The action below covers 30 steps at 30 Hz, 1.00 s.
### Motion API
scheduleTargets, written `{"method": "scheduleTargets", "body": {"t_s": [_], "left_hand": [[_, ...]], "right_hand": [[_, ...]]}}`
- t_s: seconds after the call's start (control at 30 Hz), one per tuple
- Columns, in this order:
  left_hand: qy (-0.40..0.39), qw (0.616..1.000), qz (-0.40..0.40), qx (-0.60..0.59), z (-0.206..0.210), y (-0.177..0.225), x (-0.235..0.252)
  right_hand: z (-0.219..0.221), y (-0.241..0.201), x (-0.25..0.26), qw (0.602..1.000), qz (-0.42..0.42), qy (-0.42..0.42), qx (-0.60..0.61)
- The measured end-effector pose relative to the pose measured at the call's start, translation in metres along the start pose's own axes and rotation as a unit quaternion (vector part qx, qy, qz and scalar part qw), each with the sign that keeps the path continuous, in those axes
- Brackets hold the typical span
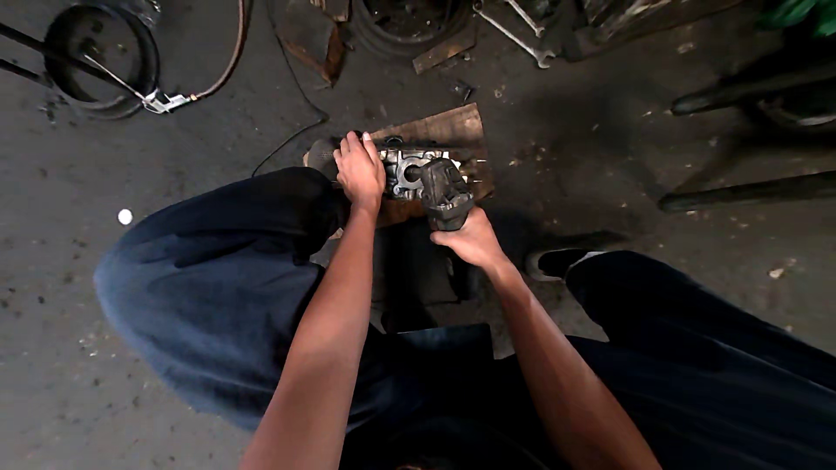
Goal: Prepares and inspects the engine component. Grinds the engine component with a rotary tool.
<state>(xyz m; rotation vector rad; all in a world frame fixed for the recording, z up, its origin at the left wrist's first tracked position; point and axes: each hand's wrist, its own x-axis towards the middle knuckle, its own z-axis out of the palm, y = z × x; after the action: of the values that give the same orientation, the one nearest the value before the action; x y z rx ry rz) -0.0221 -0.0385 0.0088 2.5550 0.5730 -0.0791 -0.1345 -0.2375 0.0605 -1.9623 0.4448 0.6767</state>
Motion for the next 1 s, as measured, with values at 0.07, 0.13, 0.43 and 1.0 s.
{"method": "scheduleTargets", "body": {"t_s": [0.07,0.13,0.43,1.0], "left_hand": [[0.001,1.0,0.002,0.003,0.0,0.0,0.001],[-0.001,1.0,0.001,0.005,0.0,0.001,0.001],[0.003,1.0,0.003,0.01,0.002,-0.002,-0.001],[0.006,1.0,0.007,0.01,0.001,0.001,0.001]], "right_hand": [[0.001,0.003,0.0,1.0,-0.007,0.005,0.016],[0.002,0.006,0.0,1.0,-0.008,0.006,0.025],[0.01,0.008,0.007,0.999,-0.011,0.004,0.035],[0.004,0.006,0.004,0.999,-0.007,-0.01,0.036]]}}
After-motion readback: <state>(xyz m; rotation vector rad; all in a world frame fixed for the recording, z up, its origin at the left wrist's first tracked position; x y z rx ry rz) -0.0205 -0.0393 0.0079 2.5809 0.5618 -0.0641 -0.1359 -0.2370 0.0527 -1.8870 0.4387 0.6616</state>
